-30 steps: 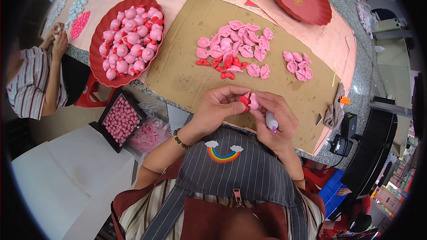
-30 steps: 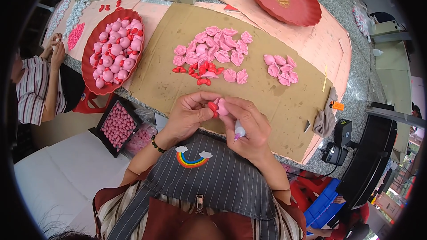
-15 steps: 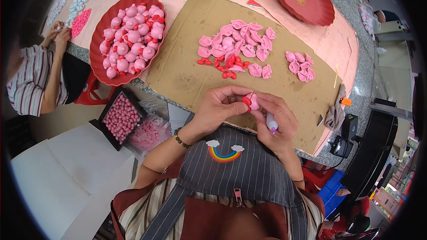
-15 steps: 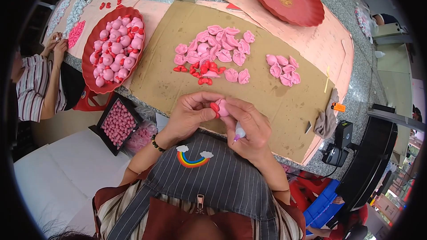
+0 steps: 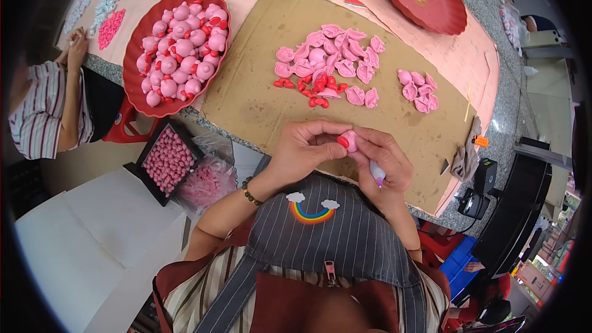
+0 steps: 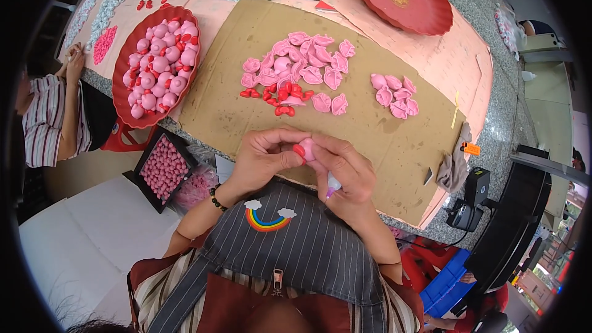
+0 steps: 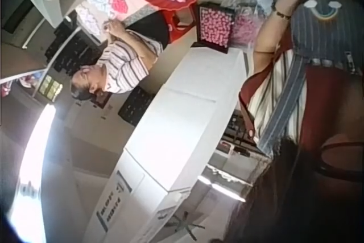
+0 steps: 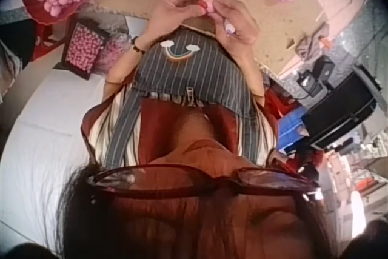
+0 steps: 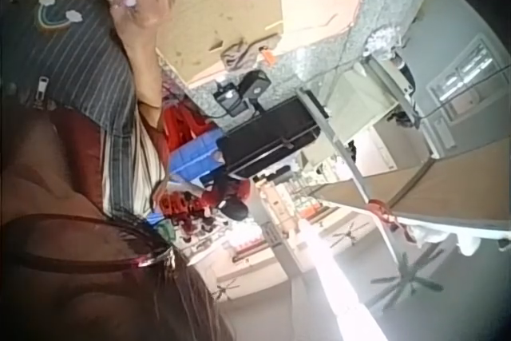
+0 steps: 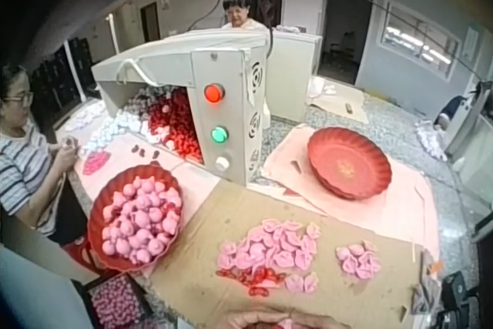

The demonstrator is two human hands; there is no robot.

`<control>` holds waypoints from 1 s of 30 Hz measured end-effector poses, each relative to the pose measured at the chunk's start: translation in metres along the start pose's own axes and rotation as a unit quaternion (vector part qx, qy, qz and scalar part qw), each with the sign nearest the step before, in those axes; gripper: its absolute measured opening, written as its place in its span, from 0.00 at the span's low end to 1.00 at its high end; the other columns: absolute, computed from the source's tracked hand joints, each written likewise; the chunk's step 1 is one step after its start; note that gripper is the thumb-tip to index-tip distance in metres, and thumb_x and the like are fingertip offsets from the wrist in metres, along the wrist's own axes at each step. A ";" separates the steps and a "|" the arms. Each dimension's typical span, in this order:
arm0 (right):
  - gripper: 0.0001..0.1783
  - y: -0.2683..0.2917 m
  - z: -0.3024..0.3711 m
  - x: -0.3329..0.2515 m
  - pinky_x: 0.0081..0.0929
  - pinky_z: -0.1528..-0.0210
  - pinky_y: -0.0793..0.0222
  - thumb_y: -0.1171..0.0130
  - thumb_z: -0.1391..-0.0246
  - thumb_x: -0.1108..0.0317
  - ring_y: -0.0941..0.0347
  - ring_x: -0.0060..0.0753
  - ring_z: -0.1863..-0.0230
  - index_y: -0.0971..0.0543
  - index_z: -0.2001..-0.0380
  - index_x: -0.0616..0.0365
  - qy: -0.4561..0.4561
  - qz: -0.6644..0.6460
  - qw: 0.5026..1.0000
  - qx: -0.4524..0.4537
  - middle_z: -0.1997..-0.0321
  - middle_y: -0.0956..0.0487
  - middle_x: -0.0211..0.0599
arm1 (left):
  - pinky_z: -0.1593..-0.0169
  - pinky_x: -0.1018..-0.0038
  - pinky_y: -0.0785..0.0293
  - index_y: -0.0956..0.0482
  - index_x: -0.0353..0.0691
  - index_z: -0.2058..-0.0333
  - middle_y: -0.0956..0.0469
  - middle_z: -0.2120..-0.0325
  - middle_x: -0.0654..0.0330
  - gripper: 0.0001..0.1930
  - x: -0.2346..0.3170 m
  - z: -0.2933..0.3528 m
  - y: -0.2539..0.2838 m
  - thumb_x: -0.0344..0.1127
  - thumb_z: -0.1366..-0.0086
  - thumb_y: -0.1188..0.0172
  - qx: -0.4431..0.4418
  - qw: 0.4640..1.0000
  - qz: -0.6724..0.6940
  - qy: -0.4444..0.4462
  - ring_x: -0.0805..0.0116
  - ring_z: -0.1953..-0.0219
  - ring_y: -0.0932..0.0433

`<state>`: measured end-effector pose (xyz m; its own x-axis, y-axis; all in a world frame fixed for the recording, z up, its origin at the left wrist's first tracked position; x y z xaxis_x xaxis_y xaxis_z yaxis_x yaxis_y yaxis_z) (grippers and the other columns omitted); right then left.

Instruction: Apply glue to pink plastic parts and attach them to a larger pink toy base.

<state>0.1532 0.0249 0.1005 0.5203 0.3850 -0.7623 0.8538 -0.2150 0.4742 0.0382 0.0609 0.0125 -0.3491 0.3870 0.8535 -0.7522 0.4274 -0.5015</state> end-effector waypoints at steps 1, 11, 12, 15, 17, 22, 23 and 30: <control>0.14 -0.001 0.003 0.005 0.25 0.60 0.28 0.39 0.62 0.87 0.24 0.38 0.60 0.23 0.67 0.68 -0.016 -0.018 1.000 -0.006 0.61 0.23 0.51 | 0.56 0.80 0.27 0.25 0.33 0.54 0.23 0.61 0.60 0.17 -0.002 0.000 -0.001 0.25 0.44 0.39 0.000 1.000 0.001 0.001 0.76 0.60 0.25; 0.21 0.000 -0.001 0.010 0.26 0.66 0.28 0.32 0.69 0.80 0.24 0.40 0.66 0.24 0.65 0.66 0.004 0.047 0.998 0.042 0.65 0.25 0.46 | 0.52 0.78 0.29 0.28 0.34 0.56 0.26 0.60 0.61 0.15 0.002 -0.002 -0.013 0.27 0.42 0.39 0.014 0.995 0.084 -0.048 0.75 0.56 0.27; 0.21 0.000 -0.001 0.009 0.26 0.66 0.28 0.32 0.69 0.80 0.24 0.40 0.66 0.24 0.65 0.66 0.003 0.047 0.998 0.042 0.65 0.25 0.46 | 0.52 0.77 0.29 0.28 0.34 0.55 0.27 0.59 0.60 0.16 0.004 0.000 -0.014 0.29 0.42 0.39 -0.006 0.995 0.083 -0.052 0.74 0.54 0.28; 0.16 0.001 0.000 0.013 0.24 0.69 0.31 0.33 0.64 0.77 0.26 0.35 0.69 0.25 0.68 0.66 -0.030 0.023 0.999 0.019 0.68 0.25 0.46 | 0.50 0.76 0.29 0.27 0.33 0.55 0.27 0.59 0.59 0.16 0.008 0.003 -0.010 0.30 0.42 0.39 -0.029 0.993 0.093 -0.061 0.73 0.55 0.27; 0.17 -0.008 0.005 0.018 0.24 0.74 0.32 0.31 0.64 0.71 0.27 0.37 0.74 0.25 0.70 0.66 -0.003 0.014 0.998 -0.055 0.70 0.26 0.46 | 0.50 0.75 0.29 0.27 0.33 0.55 0.27 0.58 0.58 0.16 0.003 0.002 -0.001 0.30 0.43 0.39 -0.031 0.996 0.055 -0.069 0.72 0.54 0.27; 0.16 -0.018 0.010 0.015 0.25 0.77 0.33 0.32 0.61 0.68 0.27 0.40 0.77 0.25 0.72 0.68 0.095 0.042 0.992 -0.066 0.73 0.26 0.46 | 0.48 0.72 0.29 0.25 0.33 0.58 0.27 0.54 0.52 0.14 -0.003 0.005 -0.010 0.30 0.42 0.40 -0.038 0.998 0.023 -0.033 0.67 0.52 0.27; 0.15 -0.015 0.011 0.010 0.26 0.77 0.32 0.33 0.60 0.68 0.27 0.40 0.77 0.26 0.73 0.69 0.134 0.038 0.989 -0.039 0.74 0.26 0.47 | 0.48 0.72 0.29 0.25 0.33 0.58 0.27 0.53 0.51 0.14 -0.007 0.007 -0.010 0.31 0.42 0.40 -0.039 0.998 0.019 -0.035 0.66 0.51 0.28; 0.15 -0.019 0.013 0.012 0.28 0.77 0.30 0.34 0.61 0.71 0.27 0.42 0.78 0.27 0.73 0.72 0.157 0.015 0.987 -0.035 0.75 0.27 0.49 | 0.49 0.75 0.31 0.23 0.34 0.61 0.27 0.54 0.51 0.09 -0.010 0.008 -0.010 0.25 0.41 0.43 -0.034 0.996 0.047 -0.072 0.69 0.51 0.28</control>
Point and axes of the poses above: each hand's wrist, its own z-axis away from the middle knuckle, its own y-axis out of the back of the hand, x = y × z, the point moved 8 cm from there along -z, towards the middle knuckle
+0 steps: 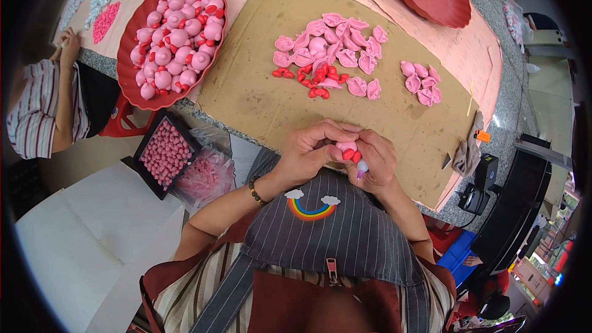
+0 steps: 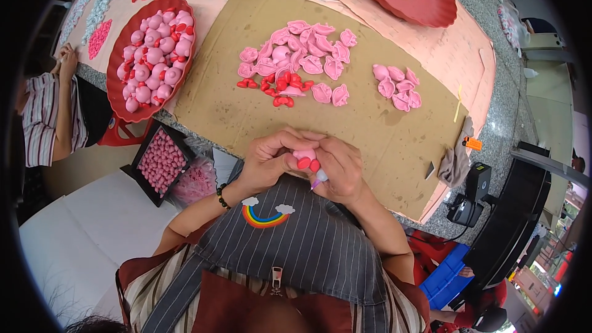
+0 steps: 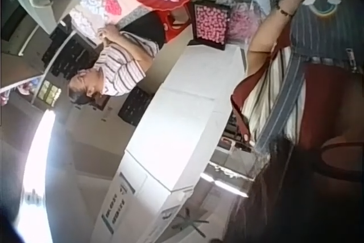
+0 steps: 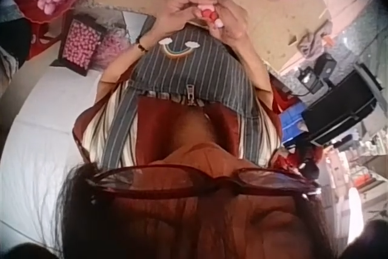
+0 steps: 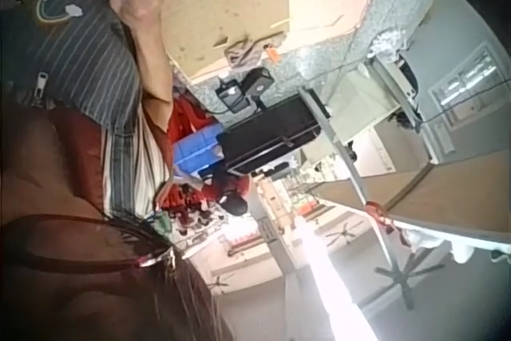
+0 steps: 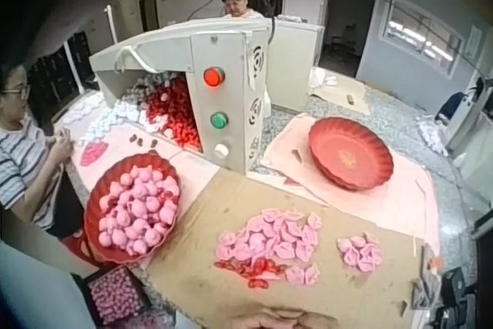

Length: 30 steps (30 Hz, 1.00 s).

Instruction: Apply glue to pink plastic parts and attach them to a larger pink toy base.

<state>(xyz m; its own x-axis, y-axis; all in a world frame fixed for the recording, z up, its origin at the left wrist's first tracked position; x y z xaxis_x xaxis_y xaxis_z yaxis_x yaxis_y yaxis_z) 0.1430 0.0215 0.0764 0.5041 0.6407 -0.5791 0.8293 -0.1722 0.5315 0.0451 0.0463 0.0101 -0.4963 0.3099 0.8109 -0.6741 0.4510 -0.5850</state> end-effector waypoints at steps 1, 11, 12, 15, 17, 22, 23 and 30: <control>0.15 0.000 0.000 0.000 0.28 0.77 0.30 0.34 0.61 0.71 0.26 0.42 0.78 0.26 0.73 0.72 -0.001 0.001 1.000 -0.003 0.75 0.27 0.49 | 0.49 0.75 0.31 0.23 0.34 0.61 0.27 0.54 0.51 0.09 0.000 0.000 0.000 0.25 0.41 0.43 0.001 1.000 0.001 0.001 0.69 0.51 0.28; 0.13 0.001 0.011 0.004 0.27 0.76 0.29 0.34 0.64 0.72 0.26 0.41 0.77 0.25 0.76 0.70 -0.014 0.013 1.000 -0.006 0.77 0.26 0.46 | 0.49 0.75 0.31 0.23 0.35 0.62 0.26 0.57 0.52 0.09 -0.001 -0.001 -0.002 0.30 0.41 0.42 -0.006 1.000 -0.020 -0.019 0.68 0.52 0.28; 0.13 0.002 0.010 0.004 0.27 0.76 0.29 0.34 0.64 0.72 0.26 0.41 0.77 0.25 0.76 0.70 -0.016 0.013 1.000 -0.005 0.77 0.26 0.46 | 0.49 0.75 0.32 0.23 0.35 0.62 0.26 0.57 0.52 0.09 0.000 -0.001 -0.002 0.30 0.41 0.42 -0.008 1.000 -0.019 -0.022 0.68 0.52 0.28; 0.13 0.003 0.011 0.004 0.28 0.75 0.29 0.34 0.65 0.72 0.26 0.41 0.77 0.25 0.77 0.69 -0.016 0.020 1.000 -0.002 0.76 0.26 0.47 | 0.50 0.75 0.32 0.23 0.35 0.62 0.26 0.58 0.52 0.09 -0.002 -0.001 -0.002 0.31 0.41 0.42 -0.010 1.000 -0.009 -0.025 0.68 0.53 0.28; 0.13 0.004 0.013 0.006 0.27 0.75 0.29 0.33 0.66 0.72 0.26 0.41 0.77 0.25 0.77 0.69 -0.015 0.015 1.000 -0.001 0.76 0.26 0.46 | 0.50 0.74 0.32 0.23 0.35 0.62 0.26 0.58 0.52 0.09 -0.004 -0.001 -0.002 0.32 0.40 0.42 -0.009 1.000 -0.009 -0.025 0.67 0.53 0.28; 0.13 0.006 0.011 0.005 0.27 0.75 0.29 0.33 0.66 0.72 0.26 0.40 0.77 0.25 0.78 0.68 -0.011 0.019 1.000 0.015 0.76 0.26 0.46 | 0.50 0.73 0.32 0.23 0.34 0.62 0.26 0.59 0.52 0.10 -0.007 -0.002 -0.001 0.32 0.40 0.43 -0.009 0.999 -0.019 -0.033 0.66 0.52 0.29; 0.12 0.006 0.011 0.005 0.27 0.75 0.29 0.33 0.66 0.72 0.26 0.40 0.77 0.26 0.79 0.68 -0.012 0.009 1.000 0.015 0.76 0.26 0.46 | 0.49 0.71 0.32 0.25 0.35 0.62 0.26 0.58 0.50 0.13 -0.007 -0.002 -0.001 0.38 0.40 0.43 -0.010 0.999 -0.030 -0.028 0.64 0.51 0.29; 0.12 0.006 0.012 0.006 0.27 0.76 0.30 0.34 0.65 0.72 0.26 0.40 0.78 0.26 0.79 0.67 -0.016 -0.003 1.000 0.020 0.77 0.26 0.45 | 0.50 0.73 0.32 0.24 0.33 0.62 0.26 0.60 0.53 0.09 -0.007 -0.002 -0.002 0.32 0.39 0.43 -0.001 0.999 -0.009 -0.032 0.66 0.52 0.29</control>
<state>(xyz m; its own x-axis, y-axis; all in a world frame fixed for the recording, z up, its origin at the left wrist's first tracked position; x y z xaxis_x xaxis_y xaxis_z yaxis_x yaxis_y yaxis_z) 0.1544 0.0157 0.0689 0.5054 0.6177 -0.6025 0.8413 -0.1975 0.5032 0.0515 0.0451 0.0060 -0.5187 0.2477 0.8183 -0.6821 0.4572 -0.5707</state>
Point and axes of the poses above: each hand's wrist, its own z-axis away from the middle knuckle, its own y-axis out of the back of the hand, x = y × z, the point moved 8 cm from there along -z, towards the middle knuckle
